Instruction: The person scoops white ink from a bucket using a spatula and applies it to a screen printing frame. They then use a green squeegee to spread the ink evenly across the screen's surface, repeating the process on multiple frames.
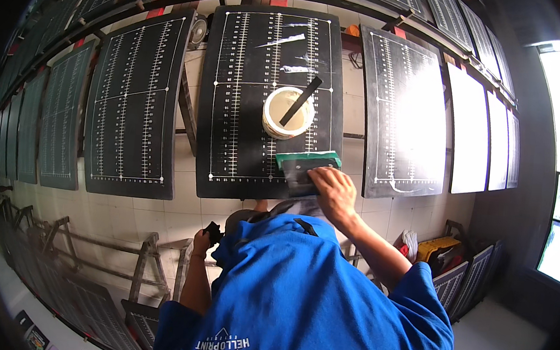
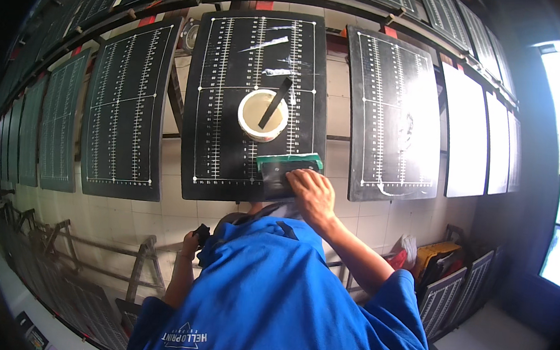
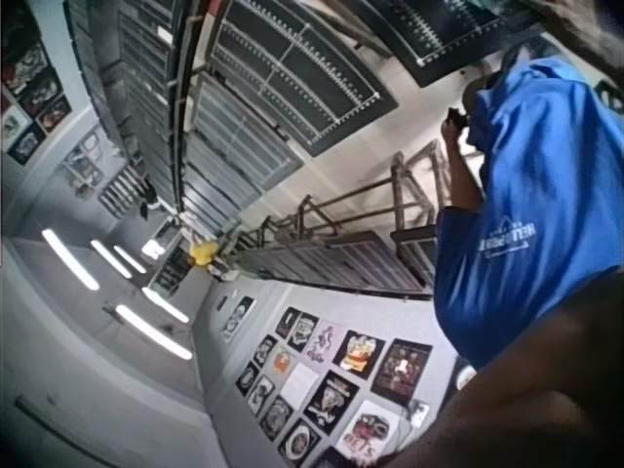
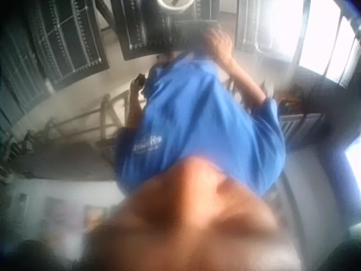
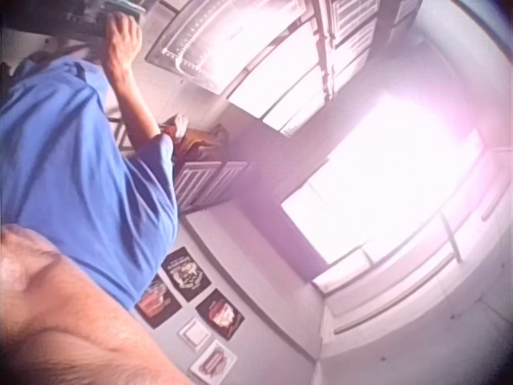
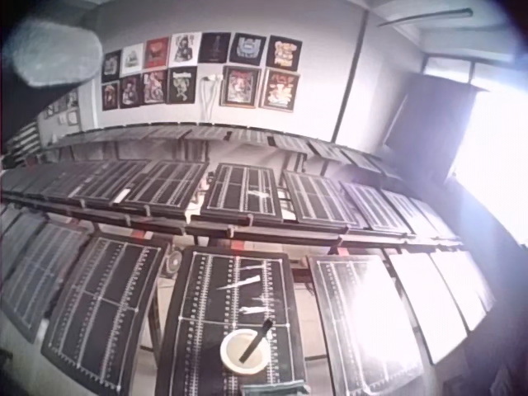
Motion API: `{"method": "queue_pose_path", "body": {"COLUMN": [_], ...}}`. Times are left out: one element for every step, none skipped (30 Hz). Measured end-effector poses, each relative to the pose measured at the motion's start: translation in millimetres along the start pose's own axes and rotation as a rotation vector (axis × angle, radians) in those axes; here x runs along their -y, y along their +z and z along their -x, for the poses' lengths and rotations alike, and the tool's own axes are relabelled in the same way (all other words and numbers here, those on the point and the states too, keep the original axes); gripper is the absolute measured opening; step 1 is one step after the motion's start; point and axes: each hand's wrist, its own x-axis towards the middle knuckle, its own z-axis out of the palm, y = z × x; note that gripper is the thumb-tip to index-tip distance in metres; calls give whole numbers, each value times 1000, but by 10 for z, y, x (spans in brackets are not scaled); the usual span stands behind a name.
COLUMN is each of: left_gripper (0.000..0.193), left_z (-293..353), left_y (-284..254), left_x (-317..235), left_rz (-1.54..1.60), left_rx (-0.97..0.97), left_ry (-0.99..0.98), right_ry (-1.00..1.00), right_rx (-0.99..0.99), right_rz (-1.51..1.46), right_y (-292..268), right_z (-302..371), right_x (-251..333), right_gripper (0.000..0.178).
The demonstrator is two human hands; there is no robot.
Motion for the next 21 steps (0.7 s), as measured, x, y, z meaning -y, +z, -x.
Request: {"method": "queue_pose_path", "body": {"left_gripper": [21, 21, 22, 22, 23, 23, 23, 24, 24, 25, 25, 24, 24, 24, 23, 20, 21, 21, 22, 23, 24], "left_z": [-23, -30, 53, 110, 131, 159, -21, -112, -148, -193, -185, -190, -189, -211, -235, -348, -390, -382, -409, -387, -379], "left_y": [-83, -133, -81, -74, -86, -83, -233, -185, -194, -207, -172, -107, -42, -37, -1, -131, -130, -30, -205, -78, -45], "left_x": [40, 83, -254, -460, -548, -630, -225, -172, -172, -212, -244, -280, -403, -420, -433, -126, 69, -25, 440, 407, 257], "left_rz": [-7, -9, -149, -130, -108, -86, -130, -115, -120, -116, -76, -22, -35, -39, -87, -79, -82, 5, -98, -141, -307], "left_rx": [-21, -42, -17, -7, -3, 2, -59, -51, -37, -30, -26, -18, -17, -30, -46, -5, -12, 32, -73, -85, -109], "left_ry": [-21, -42, 48, 40, 28, 17, 96, 123, 138, 166, 144, 187, 176, 163, 187, 129, 116, 90, 187, 132, 267], "right_ry": [-28, -60, -44, -27, -15, -3, -3, 16, 72, 116, 125, 116, 136, 141, 181, 186, 185, 230, 221, 253, 280], "right_rx": [-28, -55, -60, -64, -66, -68, -27, -16, -6, -8, -8, -20, 2, 28, 81, 151, 176, 220, 247, 246, 211], "right_rz": [27, 58, 82, 70, 54, 39, -54, -76, -125, -169, -213, -249, -281, -319, -349, -405, -471, -525, -652, -717, -729], "right_y": [164, 311, 453, 452, 446, 431, 208, 16, -166, -327, -461, -572, -629, -659, -668, -657, -509, -383, -281, -35, 213], "right_z": [98, 196, 322, 346, 341, 329, 171, 48, -53, -147, -216, -265, -284, -334, -390, -523, -636, -763, -941, -1039, -1101], "right_x": [26, 40, 2, 2, 10, 10, 52, 31, 29, 56, 101, 167, 238, 336, 465, 627, 746, 854, 1043, 1162, 1166], "right_gripper": [55, 58, 61, 61, 61, 61, 60, 55, 49, 43, 41, 38, 37, 36, 34, 33, 32, 33, 33, 34, 40]}}
